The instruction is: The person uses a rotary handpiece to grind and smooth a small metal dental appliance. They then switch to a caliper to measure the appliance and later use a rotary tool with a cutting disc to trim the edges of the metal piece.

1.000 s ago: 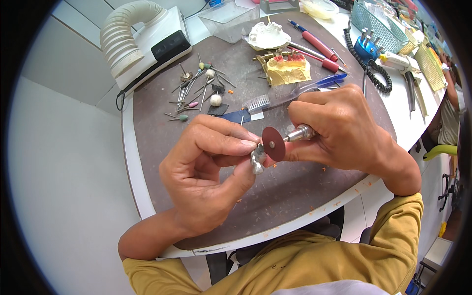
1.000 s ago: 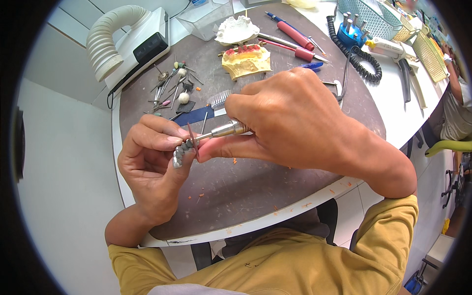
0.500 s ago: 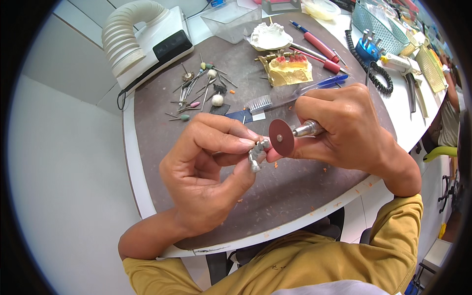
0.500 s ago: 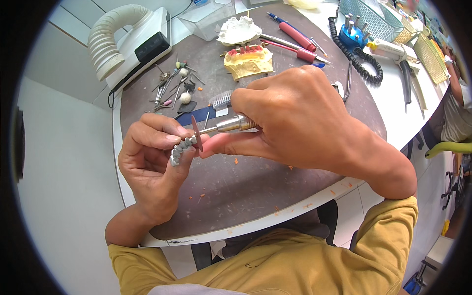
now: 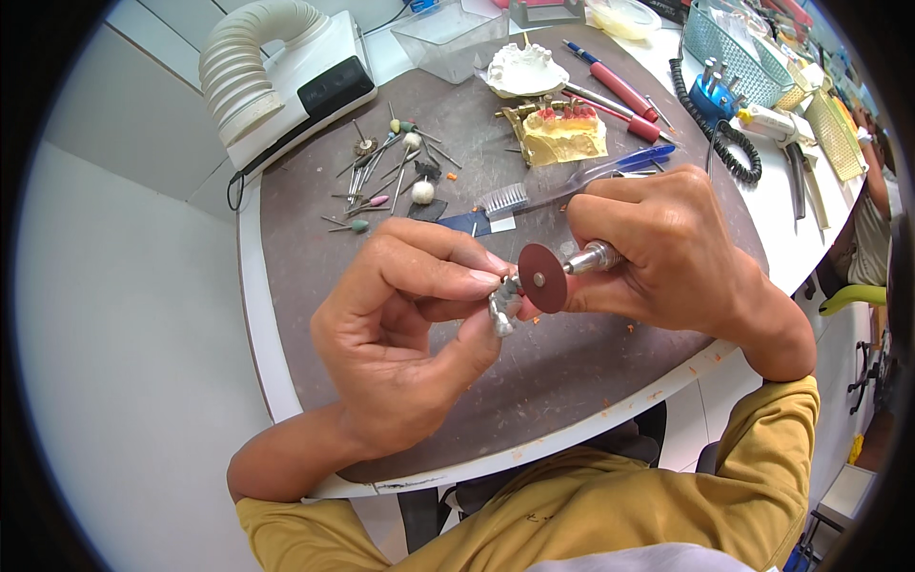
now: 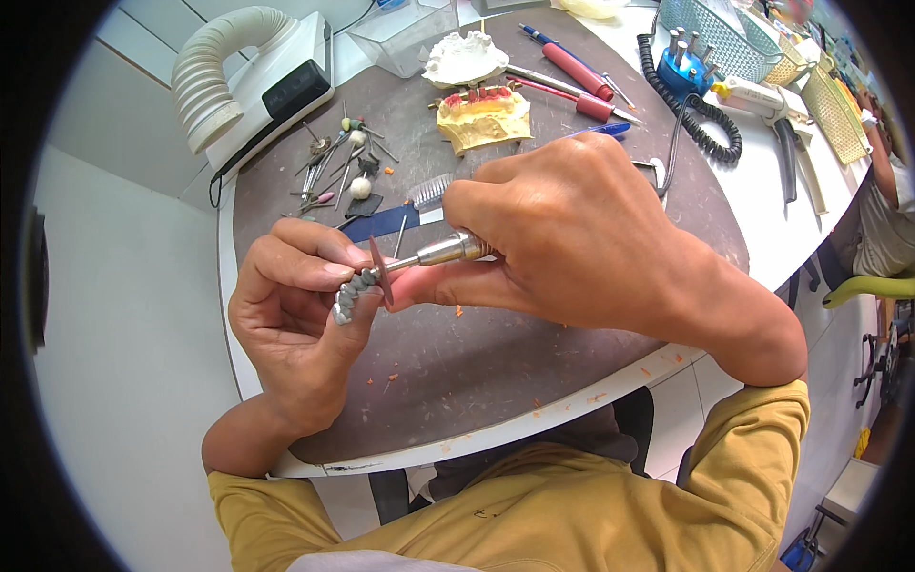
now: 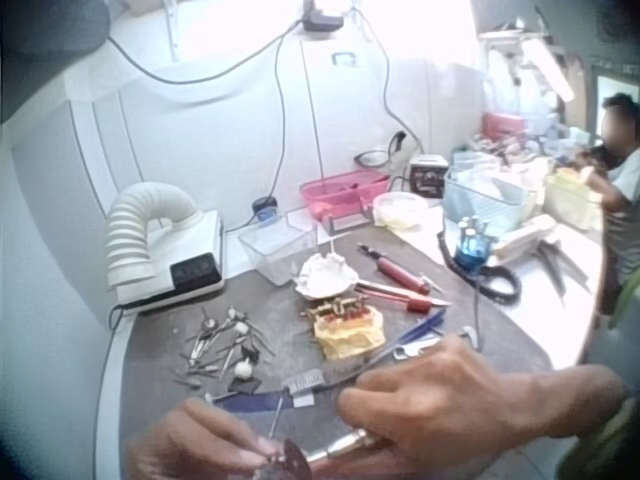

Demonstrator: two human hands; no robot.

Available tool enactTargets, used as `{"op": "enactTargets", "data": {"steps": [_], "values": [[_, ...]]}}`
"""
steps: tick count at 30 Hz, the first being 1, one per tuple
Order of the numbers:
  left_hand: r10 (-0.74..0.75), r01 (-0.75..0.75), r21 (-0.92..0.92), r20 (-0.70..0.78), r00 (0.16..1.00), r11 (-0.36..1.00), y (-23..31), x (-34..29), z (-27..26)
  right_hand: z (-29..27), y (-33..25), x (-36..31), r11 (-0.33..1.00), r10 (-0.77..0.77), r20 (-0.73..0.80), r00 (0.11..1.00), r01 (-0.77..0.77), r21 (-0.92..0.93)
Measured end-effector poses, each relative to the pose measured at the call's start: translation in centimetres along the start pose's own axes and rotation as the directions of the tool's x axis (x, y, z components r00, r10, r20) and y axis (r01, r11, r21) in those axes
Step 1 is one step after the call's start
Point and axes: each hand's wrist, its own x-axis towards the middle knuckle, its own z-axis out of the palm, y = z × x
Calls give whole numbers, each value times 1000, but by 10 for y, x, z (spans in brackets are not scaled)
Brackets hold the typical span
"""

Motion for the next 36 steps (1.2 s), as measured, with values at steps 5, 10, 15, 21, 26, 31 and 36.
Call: {"op": "enactTargets", "data": {"steps": [5, 10, 15, 21, 26, 31, 36], "values": [[-53, 52, -55, -21, 998, 997, 2, 0, 0, 0, -1, 1, 1000, 24, -30, 999, -23, 21], [-152, 136, -197, -70, 986, 971, 0, 0, 2, 0, -1, 2, 1000, 14, -57, 998, -12, 23], [-200, 174, -250, -81, 976, 952, 0, 0, 3, 2, -1, 1, 999, 14, -60, 998, -12, 33], [-183, 153, -275, -85, 979, 949, -1, 0, 4, 0, -1, 1, 1000, 16, -42, 999, -15, 17], [-170, 144, -254, -82, 982, 957, -1, 0, 4, 0, 0, 0, 1000, 17, -34, 999, -16, 20], [-116, 99, -203, -69, 991, 974, -2, 0, 4, 0, -2, 0, 999, 16, -20, 1000, -15, 30], [-105, 86, -206, -82, 991, 975, -3, -1, 4, 0, -1, 0, 999, 22, -27, 999, -21, 28]]}}
